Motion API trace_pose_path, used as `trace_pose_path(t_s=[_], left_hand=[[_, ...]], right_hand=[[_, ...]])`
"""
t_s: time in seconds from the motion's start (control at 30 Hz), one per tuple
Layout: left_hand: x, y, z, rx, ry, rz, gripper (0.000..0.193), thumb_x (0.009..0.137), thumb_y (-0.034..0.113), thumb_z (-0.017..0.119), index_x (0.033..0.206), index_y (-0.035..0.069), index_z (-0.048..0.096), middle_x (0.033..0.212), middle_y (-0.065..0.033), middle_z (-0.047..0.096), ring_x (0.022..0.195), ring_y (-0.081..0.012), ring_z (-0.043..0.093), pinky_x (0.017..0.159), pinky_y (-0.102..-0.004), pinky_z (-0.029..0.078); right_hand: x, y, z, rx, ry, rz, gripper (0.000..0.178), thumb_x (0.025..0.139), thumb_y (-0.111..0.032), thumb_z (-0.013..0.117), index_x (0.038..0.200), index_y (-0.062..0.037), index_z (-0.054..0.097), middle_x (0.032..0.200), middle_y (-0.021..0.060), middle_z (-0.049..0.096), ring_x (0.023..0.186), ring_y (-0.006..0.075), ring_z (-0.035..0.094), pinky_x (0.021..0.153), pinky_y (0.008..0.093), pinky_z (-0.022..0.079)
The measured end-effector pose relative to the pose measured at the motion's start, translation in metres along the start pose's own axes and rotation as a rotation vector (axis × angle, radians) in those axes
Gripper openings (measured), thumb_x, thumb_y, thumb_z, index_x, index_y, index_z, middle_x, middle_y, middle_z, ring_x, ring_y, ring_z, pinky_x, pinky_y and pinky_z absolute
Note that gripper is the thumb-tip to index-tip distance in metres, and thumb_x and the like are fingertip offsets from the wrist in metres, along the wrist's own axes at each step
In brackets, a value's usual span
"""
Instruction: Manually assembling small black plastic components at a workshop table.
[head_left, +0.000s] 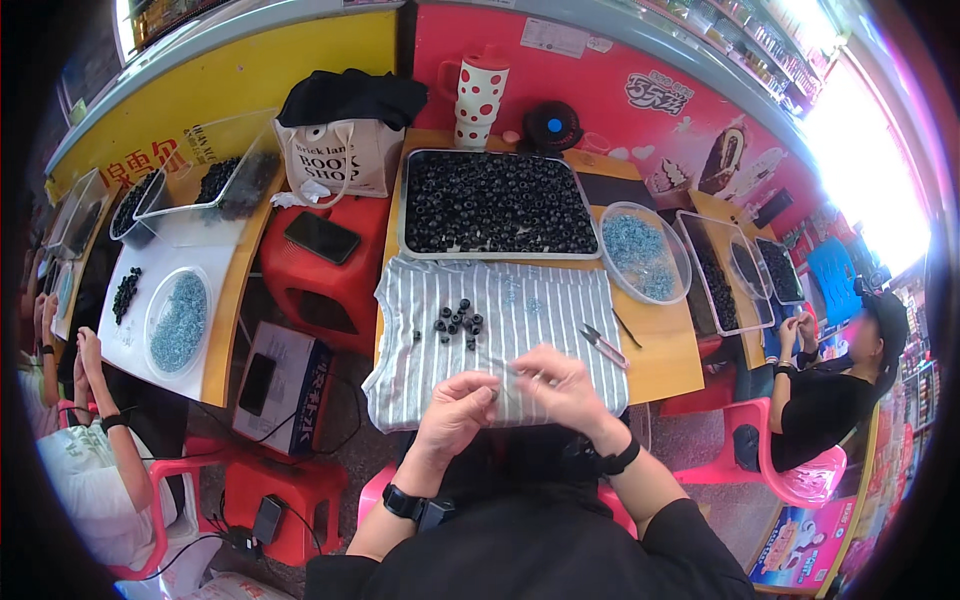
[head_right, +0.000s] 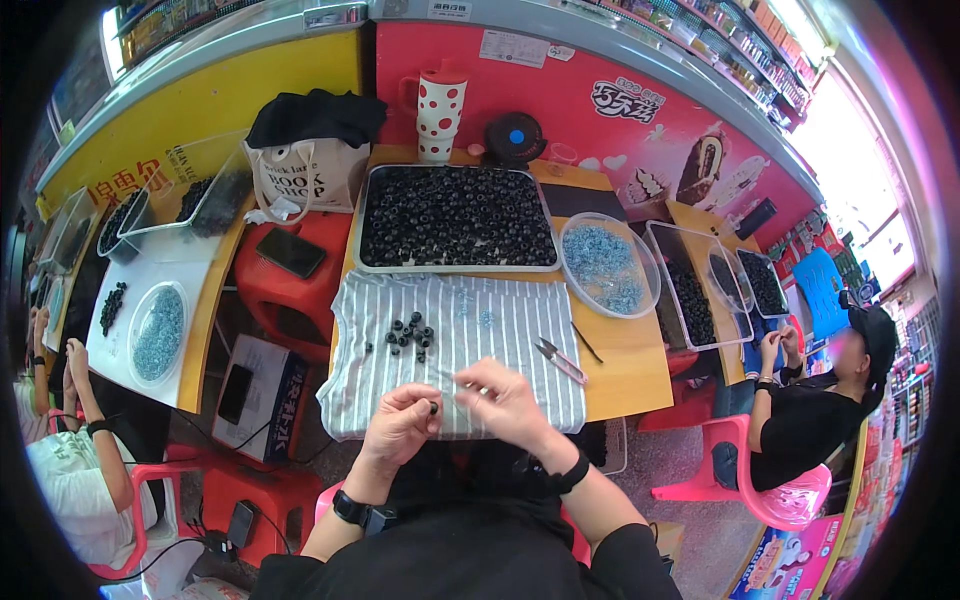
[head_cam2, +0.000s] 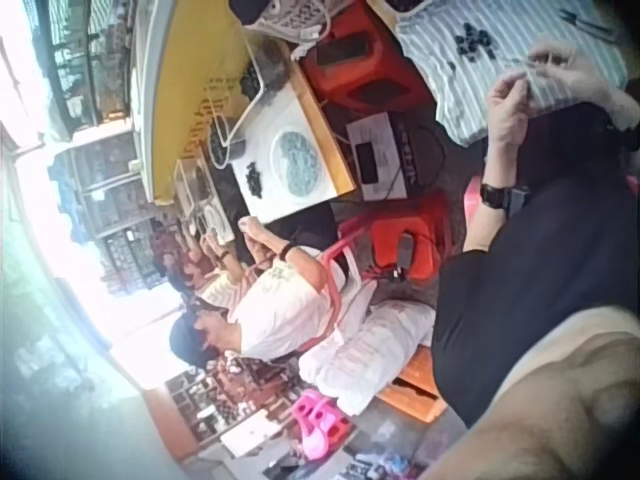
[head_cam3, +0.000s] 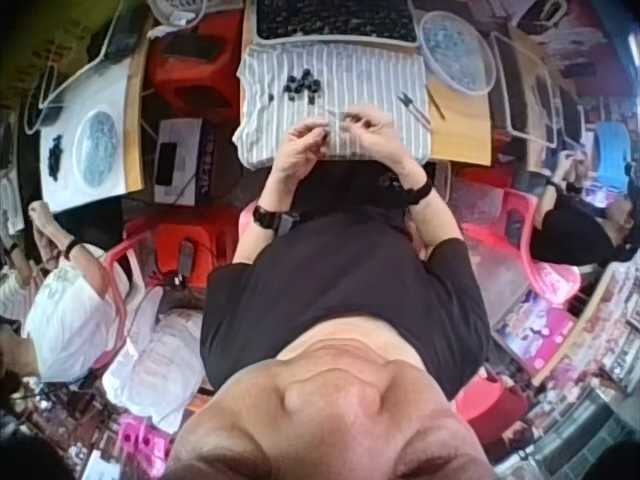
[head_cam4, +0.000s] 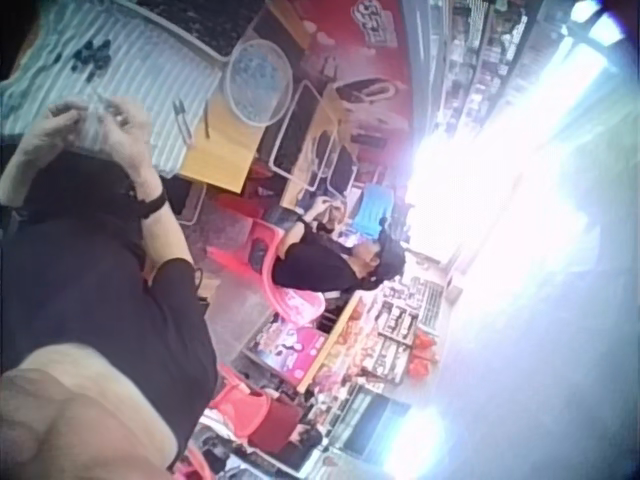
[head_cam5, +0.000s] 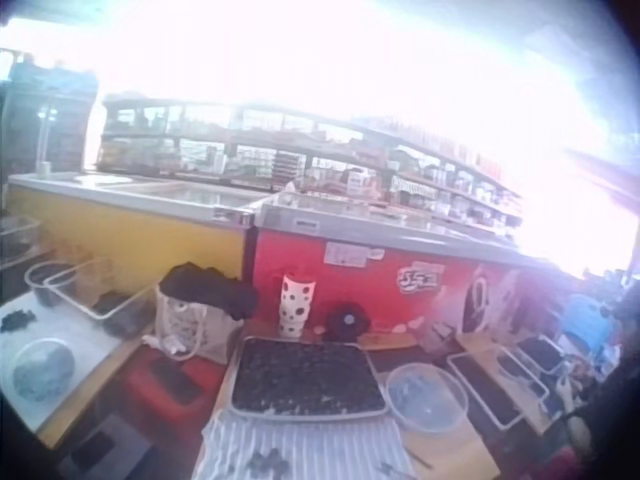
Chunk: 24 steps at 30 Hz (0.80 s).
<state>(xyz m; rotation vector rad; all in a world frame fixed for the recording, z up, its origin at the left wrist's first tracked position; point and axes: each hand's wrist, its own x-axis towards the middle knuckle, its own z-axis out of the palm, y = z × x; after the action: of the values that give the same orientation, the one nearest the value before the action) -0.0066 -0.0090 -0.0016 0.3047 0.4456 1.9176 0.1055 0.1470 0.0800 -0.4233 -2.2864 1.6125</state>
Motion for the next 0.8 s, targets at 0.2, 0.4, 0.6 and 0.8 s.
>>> trace_pose_path(t_s=[0.2,0.4,0.6,0.8], left_hand=[[0.003,0.0,0.002,-0.019,0.02,0.022,0.017,0.09,0.008,0.065,0.106,0.003,0.067,0.091,-0.0082,0.066,0.077,-0.0175,0.06,0.067,-0.0267,0.049],[0.002,0.006,0.009,-0.037,0.053,-0.013,0.018,0.09,0.006,0.065,0.107,0.001,0.066,0.095,-0.0079,0.068,0.078,-0.0159,0.063,0.064,-0.0244,0.05],[0.002,0.011,0.015,-0.017,0.074,-0.04,0.021,0.092,0.004,0.062,0.113,-0.001,0.064,0.094,-0.0078,0.068,0.079,-0.0136,0.063,0.069,-0.0246,0.049],[0.003,0.008,0.011,0.01,0.045,-0.035,0.022,0.092,0.004,0.061,0.114,-0.002,0.064,0.094,-0.0081,0.067,0.08,-0.0138,0.063,0.07,-0.0242,0.049]], right_hand=[[0.052,0.026,-0.055,-0.626,0.161,0.015,0.024,0.076,-0.005,0.069,0.1,-0.0074,0.069,0.094,0.0103,0.063,0.081,0.0237,0.06,0.07,0.0322,0.048],[0.067,0.022,-0.034,-1.018,0.039,-0.098,0.028,0.075,-0.013,0.069,0.104,-0.0136,0.07,0.11,0.0167,0.058,0.109,0.0372,0.049,0.091,0.0454,0.042],[0.06,0.026,-0.036,-0.816,0.192,-0.148,0.023,0.072,-0.011,0.071,0.095,-0.0129,0.071,0.118,0.0168,0.057,0.111,0.0363,0.049,0.089,0.0466,0.042],[0.059,0.029,-0.037,-0.857,0.138,-0.133,0.02,0.072,-0.011,0.072,0.092,-0.0124,0.071,0.118,0.0167,0.057,0.112,0.0358,0.048,0.09,0.0461,0.041]])
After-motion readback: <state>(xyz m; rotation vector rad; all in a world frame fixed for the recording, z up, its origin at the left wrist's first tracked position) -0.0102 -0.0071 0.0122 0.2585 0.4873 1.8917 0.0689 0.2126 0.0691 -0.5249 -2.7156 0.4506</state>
